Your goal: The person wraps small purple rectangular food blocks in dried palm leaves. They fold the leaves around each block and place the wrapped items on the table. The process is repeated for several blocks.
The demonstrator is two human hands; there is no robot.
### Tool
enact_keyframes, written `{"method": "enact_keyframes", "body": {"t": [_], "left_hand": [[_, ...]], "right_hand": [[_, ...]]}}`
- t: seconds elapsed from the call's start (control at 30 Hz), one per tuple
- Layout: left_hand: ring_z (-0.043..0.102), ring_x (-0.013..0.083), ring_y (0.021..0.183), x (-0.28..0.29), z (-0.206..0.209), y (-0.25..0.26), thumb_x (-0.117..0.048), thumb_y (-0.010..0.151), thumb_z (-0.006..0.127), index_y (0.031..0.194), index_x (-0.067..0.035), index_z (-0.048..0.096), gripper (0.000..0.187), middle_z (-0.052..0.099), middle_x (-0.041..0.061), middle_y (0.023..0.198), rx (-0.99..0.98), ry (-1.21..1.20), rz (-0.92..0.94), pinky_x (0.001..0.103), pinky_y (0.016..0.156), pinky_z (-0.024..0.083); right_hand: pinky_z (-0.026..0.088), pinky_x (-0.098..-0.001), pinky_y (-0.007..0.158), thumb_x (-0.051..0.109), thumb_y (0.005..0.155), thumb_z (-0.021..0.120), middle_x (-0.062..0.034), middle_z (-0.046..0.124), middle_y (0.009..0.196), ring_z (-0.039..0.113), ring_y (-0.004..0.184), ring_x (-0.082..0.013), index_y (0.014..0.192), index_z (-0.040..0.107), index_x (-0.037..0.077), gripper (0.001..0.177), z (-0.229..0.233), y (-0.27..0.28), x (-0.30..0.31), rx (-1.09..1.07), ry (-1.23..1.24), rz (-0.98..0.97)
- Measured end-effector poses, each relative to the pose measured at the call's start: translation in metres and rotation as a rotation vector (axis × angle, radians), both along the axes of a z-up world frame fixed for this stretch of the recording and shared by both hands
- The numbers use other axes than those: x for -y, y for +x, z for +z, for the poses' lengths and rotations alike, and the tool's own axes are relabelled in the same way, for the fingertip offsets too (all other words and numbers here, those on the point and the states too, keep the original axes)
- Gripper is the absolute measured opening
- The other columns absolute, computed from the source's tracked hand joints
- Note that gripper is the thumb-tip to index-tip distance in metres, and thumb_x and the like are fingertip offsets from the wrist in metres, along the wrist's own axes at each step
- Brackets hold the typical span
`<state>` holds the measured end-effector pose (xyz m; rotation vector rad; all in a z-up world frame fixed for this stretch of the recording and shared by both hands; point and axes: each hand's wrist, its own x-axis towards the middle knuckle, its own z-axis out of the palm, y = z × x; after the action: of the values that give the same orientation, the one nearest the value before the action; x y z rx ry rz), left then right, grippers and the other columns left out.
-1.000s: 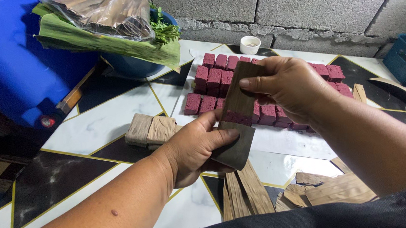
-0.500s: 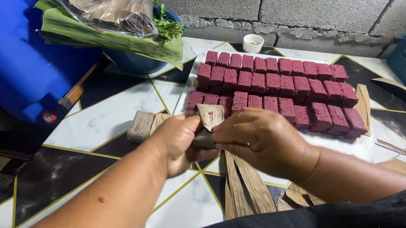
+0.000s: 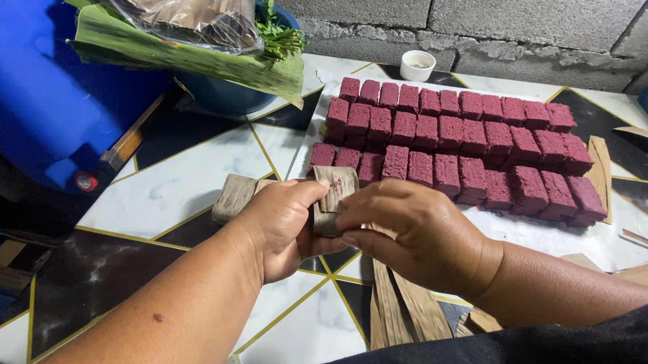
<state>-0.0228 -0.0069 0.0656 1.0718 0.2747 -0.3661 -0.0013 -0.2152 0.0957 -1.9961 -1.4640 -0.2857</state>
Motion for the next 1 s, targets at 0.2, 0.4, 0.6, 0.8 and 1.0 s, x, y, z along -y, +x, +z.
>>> {"method": "enact_keyframes", "body": {"t": [0.2,0.4,0.6,0.8,1.0], "left_hand": [[0.073,0.0212,0.081,-0.004,-0.016,0.004,-0.016,0.099,0.045,0.111,-0.002,0.064,0.026,0.072,0.011,0.097,-0.012,0.044,-0.019,0.036,0.072,0.065],[0.074,0.0263,0.085,-0.01,-0.031,0.003,-0.02,0.1,0.041,0.109,-0.003,0.064,0.03,0.073,0.015,0.099,-0.157,-0.03,0.003,0.037,0.073,0.064],[0.071,0.0183,0.08,-0.023,-0.045,0.002,-0.044,0.102,0.039,0.11,-0.016,0.066,0.04,0.075,0.004,0.098,-0.266,0.037,-0.02,0.034,0.067,0.058],[0.074,0.0246,0.087,-0.034,-0.06,0.0,-0.027,0.092,0.07,0.114,-0.01,0.062,0.029,0.075,0.006,0.1,0.12,1.042,0.198,0.041,0.076,0.059],[0.041,0.0291,0.14,-0.049,-0.062,-0.001,-0.023,0.074,0.083,0.134,-0.015,0.056,0.067,0.054,-0.001,0.143,0.525,1.708,0.015,0.055,0.107,0.033]], "right_hand": [[0.048,-0.0448,0.099,0.036,0.066,0.091,-0.021,0.063,0.128,0.06,0.118,-0.0373,0.133,0.057,-0.004,0.085,-0.001,0.02,-0.012,0.114,0.041,-0.084],[0.053,-0.0421,0.097,0.033,0.07,0.088,-0.0142,0.071,0.117,0.066,0.111,-0.033,0.119,0.07,0.003,0.06,-0.028,0.014,-0.019,0.084,-0.038,-0.048],[0.058,-0.0384,0.083,0.026,0.08,0.082,-0.0132,0.078,0.105,0.074,0.096,-0.0304,0.115,0.077,0.009,0.039,-0.057,0.04,-0.031,-0.062,-0.088,-0.149],[0.059,-0.03,0.076,0.021,0.091,0.072,-0.0079,0.079,0.096,0.071,0.083,-0.0165,0.117,0.077,0.004,0.032,-0.078,0.105,-0.061,-0.997,-0.11,-0.326],[0.058,-0.0296,0.073,0.021,0.096,0.067,-0.0034,0.071,0.095,0.062,0.078,-0.0121,0.117,0.076,0.003,0.029,-0.112,0.133,-0.082,-1.227,-0.186,-0.346]]}}
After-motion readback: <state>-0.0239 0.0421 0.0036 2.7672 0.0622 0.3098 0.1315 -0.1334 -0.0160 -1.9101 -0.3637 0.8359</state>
